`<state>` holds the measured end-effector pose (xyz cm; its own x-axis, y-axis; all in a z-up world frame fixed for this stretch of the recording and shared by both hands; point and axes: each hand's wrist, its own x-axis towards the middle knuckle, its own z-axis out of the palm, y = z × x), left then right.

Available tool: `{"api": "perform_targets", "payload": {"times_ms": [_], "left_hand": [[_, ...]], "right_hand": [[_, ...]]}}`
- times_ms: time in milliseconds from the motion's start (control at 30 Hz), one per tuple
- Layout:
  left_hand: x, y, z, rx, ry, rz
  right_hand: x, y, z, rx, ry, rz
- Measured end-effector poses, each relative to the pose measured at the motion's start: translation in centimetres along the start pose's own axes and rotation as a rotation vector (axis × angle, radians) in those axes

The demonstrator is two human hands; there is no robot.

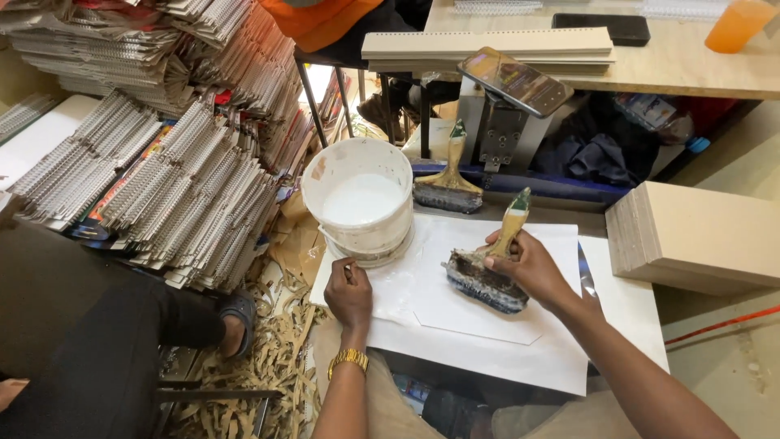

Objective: Applying glue to paper sheets and attaching cardboard pieces to assemble book covers

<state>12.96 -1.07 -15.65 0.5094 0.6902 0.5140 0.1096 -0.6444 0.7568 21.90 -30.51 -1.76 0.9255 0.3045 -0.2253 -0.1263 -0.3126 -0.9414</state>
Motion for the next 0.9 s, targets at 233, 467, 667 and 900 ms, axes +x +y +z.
{"api": "perform_targets", "payload": {"times_ms": [233,467,667,900], "left_hand": [[-0.2,-0.5,0.6,0.118,-0.077,-0.104],[-1.1,-1.6,0.7,0.043,-0.009,-0.089],[-1.9,-2.4,1.5,0.023,0.086,-0.112],[-1.7,-1.9,1.0,0.122,-0.195,-0.492]], "right_hand": [[1.2,1.5,0.9,-0.202,-0.020,0.136],[1.4,2.2,0.8,-0.266,-0.036,0.221],[1.4,1.6,1.0,-0.234,-0.016,0.406],[3.3,7.3,0.1,-0.289,-0.070,0.407]]}}
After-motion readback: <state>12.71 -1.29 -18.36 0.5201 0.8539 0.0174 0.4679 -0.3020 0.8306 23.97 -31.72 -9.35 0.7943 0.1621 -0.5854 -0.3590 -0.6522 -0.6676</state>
